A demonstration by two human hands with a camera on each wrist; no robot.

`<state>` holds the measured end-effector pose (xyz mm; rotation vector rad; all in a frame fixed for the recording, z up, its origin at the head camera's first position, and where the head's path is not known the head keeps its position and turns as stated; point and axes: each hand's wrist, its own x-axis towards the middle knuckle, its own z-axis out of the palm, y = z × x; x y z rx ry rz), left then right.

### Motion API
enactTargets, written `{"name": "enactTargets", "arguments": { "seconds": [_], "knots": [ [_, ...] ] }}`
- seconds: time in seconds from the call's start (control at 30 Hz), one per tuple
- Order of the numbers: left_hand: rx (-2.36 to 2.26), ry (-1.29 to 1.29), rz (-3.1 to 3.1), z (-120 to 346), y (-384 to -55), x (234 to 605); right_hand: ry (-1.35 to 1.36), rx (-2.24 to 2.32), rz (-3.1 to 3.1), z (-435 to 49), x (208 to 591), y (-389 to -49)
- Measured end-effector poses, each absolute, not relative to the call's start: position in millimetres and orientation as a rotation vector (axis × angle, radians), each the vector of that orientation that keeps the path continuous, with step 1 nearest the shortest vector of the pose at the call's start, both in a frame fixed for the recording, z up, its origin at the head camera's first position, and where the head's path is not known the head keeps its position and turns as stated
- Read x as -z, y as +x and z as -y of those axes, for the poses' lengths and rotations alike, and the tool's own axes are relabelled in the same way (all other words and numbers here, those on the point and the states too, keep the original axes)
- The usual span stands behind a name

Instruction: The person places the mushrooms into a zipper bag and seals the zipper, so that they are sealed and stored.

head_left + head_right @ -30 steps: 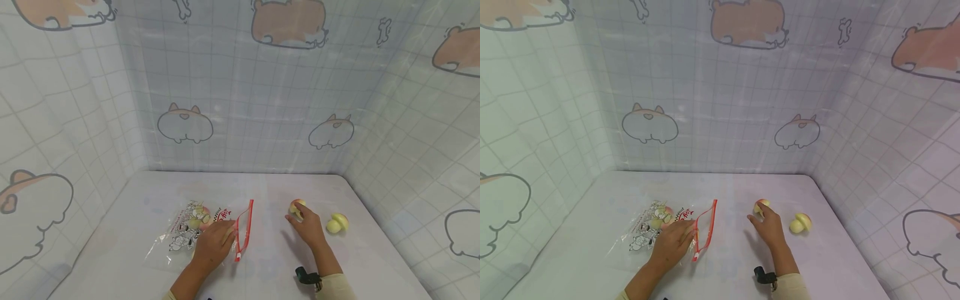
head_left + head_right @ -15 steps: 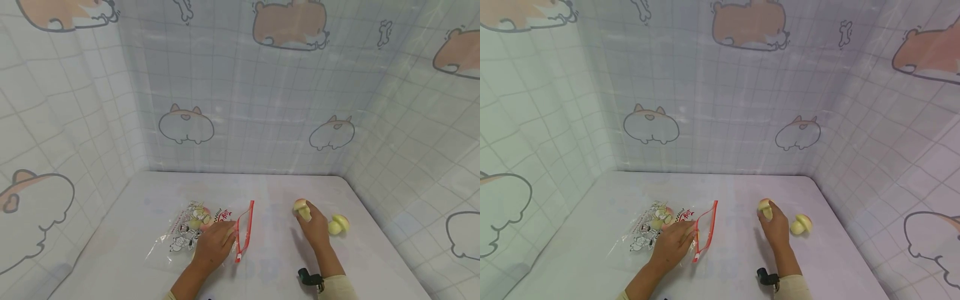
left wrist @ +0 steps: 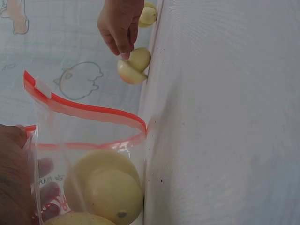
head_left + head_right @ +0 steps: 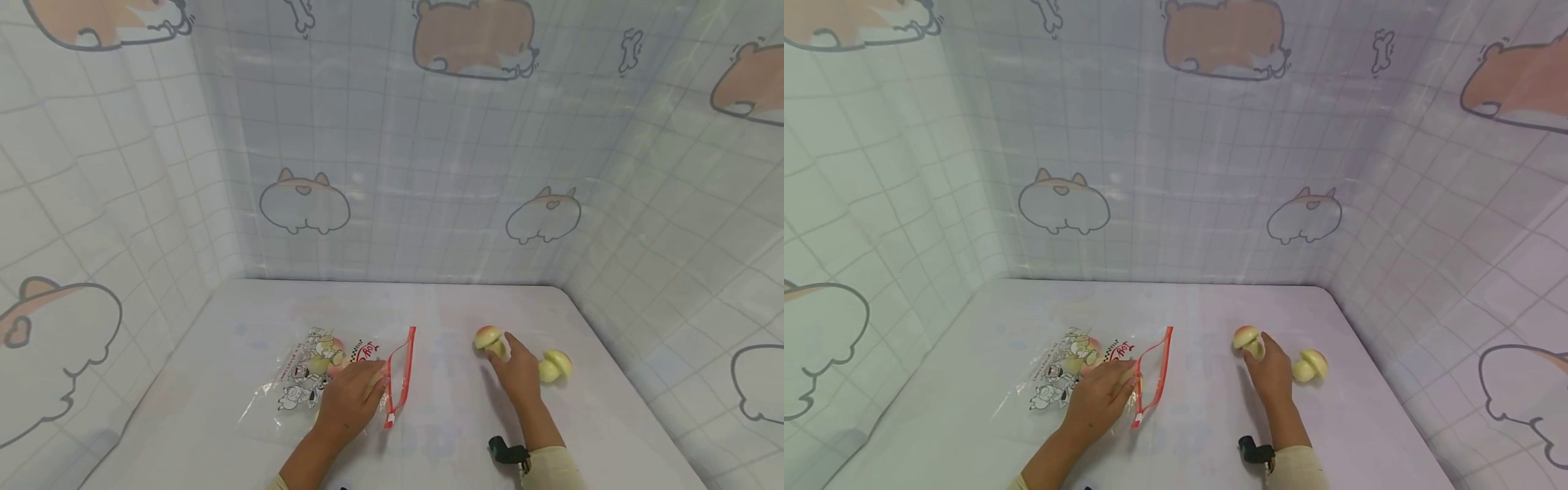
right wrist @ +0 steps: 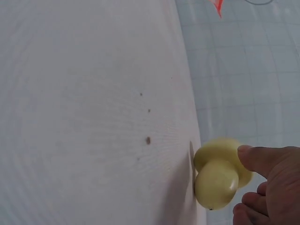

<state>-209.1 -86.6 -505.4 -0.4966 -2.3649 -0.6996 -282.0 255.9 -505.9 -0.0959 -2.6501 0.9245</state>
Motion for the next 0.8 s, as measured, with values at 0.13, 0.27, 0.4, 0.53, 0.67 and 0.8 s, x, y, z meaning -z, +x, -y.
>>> {"name": "enactTargets", "arguments": {
  "seconds": [0.13,0.27,0.4,0.53,0.67,0.8],
  "knots": [
    [0.692,-0.499,2.358,86.6,-208.8,505.8,-0.118,-0.941,2.683,-255.7,507.1,-281.5],
    [0.694,-0.499,2.359,86.5,-208.6,504.7,-0.13,-0.95,2.704,-255.9,508.8,-282.2],
    [0.705,-0.492,2.372,86.4,-208.6,503.9,-0.129,-0.952,2.716,-255.8,510.4,-283.7],
    [0.717,-0.492,2.377,86.2,-208.2,503.7,-0.139,-0.938,2.735,-255.6,512.3,-284.6],
    [0.702,-0.495,2.369,85.8,-208.6,503.6,-0.159,-0.916,2.753,-255.8,514.8,-285.1],
    [0.693,-0.512,2.349,86.1,-209.1,503.6,-0.164,-0.905,2.755,-256.2,516.8,-285.6]
  ]
}}
